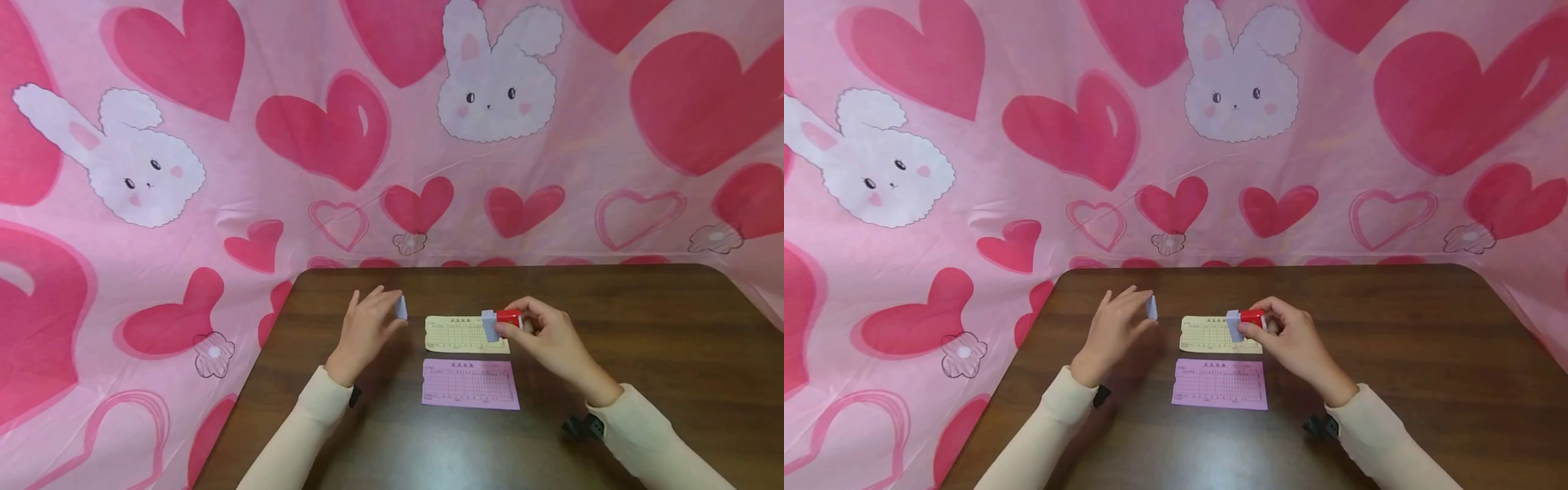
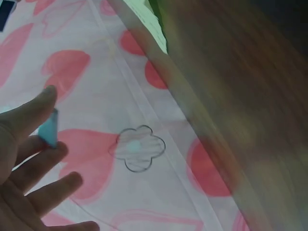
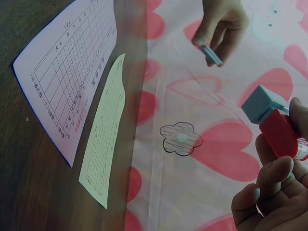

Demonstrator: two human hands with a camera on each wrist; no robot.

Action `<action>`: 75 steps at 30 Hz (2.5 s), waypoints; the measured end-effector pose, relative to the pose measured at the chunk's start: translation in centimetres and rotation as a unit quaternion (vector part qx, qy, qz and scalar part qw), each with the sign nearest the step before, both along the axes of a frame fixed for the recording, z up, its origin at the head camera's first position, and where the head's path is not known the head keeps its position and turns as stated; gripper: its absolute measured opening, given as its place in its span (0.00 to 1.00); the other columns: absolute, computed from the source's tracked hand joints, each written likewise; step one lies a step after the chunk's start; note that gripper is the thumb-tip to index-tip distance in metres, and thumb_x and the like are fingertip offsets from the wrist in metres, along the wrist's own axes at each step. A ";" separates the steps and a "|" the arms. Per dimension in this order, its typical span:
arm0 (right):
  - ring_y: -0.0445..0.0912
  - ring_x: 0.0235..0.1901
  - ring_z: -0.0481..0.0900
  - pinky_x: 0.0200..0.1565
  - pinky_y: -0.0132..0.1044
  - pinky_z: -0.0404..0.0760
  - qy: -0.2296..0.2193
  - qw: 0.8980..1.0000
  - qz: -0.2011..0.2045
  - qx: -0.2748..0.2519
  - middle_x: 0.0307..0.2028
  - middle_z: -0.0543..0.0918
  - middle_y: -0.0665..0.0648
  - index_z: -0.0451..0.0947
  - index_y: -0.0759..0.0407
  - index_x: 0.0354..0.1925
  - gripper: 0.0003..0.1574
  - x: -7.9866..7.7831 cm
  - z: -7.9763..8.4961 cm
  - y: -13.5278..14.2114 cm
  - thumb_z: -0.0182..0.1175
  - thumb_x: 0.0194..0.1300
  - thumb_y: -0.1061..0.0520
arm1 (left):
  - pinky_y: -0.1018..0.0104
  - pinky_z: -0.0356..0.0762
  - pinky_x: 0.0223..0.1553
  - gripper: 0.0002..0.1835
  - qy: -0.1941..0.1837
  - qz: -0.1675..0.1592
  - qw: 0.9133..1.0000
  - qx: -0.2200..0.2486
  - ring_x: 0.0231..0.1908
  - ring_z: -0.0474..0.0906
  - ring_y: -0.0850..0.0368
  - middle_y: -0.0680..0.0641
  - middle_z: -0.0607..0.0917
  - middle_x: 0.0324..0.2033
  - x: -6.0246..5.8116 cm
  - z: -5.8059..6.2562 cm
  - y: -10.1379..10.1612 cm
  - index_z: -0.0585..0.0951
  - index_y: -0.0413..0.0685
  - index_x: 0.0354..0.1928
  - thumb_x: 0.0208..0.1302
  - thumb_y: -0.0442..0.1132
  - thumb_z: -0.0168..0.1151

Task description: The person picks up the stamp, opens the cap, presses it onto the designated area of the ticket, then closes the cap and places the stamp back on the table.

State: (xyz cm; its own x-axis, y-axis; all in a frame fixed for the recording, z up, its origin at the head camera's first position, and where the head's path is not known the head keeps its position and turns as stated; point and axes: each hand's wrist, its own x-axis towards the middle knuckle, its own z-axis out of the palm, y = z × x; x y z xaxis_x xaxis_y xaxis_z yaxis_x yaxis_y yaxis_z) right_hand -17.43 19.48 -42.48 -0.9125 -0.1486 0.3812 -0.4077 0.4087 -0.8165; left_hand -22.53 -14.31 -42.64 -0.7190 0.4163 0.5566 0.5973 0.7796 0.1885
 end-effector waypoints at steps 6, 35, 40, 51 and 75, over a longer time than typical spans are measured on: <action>0.46 0.24 0.72 0.22 0.33 0.72 -0.002 1.000 0.000 0.000 0.27 0.79 0.52 0.83 0.58 0.47 0.16 0.0 0.0 0.1 0.77 0.63 0.60 | 0.22 0.64 0.65 0.29 -0.065 0.044 0.996 -0.053 0.62 0.83 0.41 0.44 0.89 0.57 -0.9 0.1 -1.0 0.86 0.44 0.61 0.57 0.41 0.82; 0.45 0.24 0.71 0.22 0.33 0.70 -0.005 1.000 0.000 0.018 0.26 0.77 0.51 0.83 0.57 0.47 0.17 0.0 -0.4 0.6 0.77 0.63 0.59 | 0.21 0.67 0.60 0.26 -0.212 0.155 0.960 -0.101 0.51 0.86 0.40 0.40 0.90 0.50 -3.0 -1.2 -3.0 0.86 0.45 0.59 0.57 0.31 0.79; 0.44 0.24 0.71 0.23 0.32 0.71 -0.016 1.000 0.002 0.021 0.27 0.77 0.51 0.83 0.57 0.48 0.17 0.2 -0.6 0.8 0.77 0.63 0.58 | 0.24 0.71 0.56 0.24 -0.212 0.165 0.957 -0.112 0.46 0.87 0.40 0.40 0.91 0.45 -3.2 -1.5 -3.1 0.87 0.47 0.56 0.55 0.31 0.80; 0.44 0.24 0.72 0.23 0.32 0.72 -0.023 0.999 -0.001 0.037 0.27 0.77 0.50 0.83 0.57 0.48 0.18 0.5 -1.3 1.3 0.78 0.63 0.58 | 0.26 0.73 0.52 0.21 -0.230 0.172 0.950 -0.118 0.42 0.87 0.41 0.41 0.91 0.41 -3.6 -2.2 -3.6 0.88 0.48 0.52 0.54 0.30 0.78; 0.43 0.22 0.71 0.22 0.33 0.71 -0.025 0.999 0.007 0.048 0.24 0.75 0.49 0.83 0.57 0.46 0.18 0.9 -2.0 1.6 0.79 0.61 0.57 | 0.32 0.73 0.54 0.19 -0.300 0.179 0.925 -0.151 0.41 0.85 0.42 0.40 0.89 0.40 -4.8 -2.9 -4.1 0.87 0.44 0.45 0.51 0.32 0.82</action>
State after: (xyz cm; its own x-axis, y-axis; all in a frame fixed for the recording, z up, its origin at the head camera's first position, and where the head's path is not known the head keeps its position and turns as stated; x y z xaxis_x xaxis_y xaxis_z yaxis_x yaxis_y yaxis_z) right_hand -16.53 21.12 -44.45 -0.9273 -0.1950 0.3194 -0.3743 0.4809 -0.7929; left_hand -27.36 -18.46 -45.54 -0.9826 0.1627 -0.0892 0.1490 0.9784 0.1430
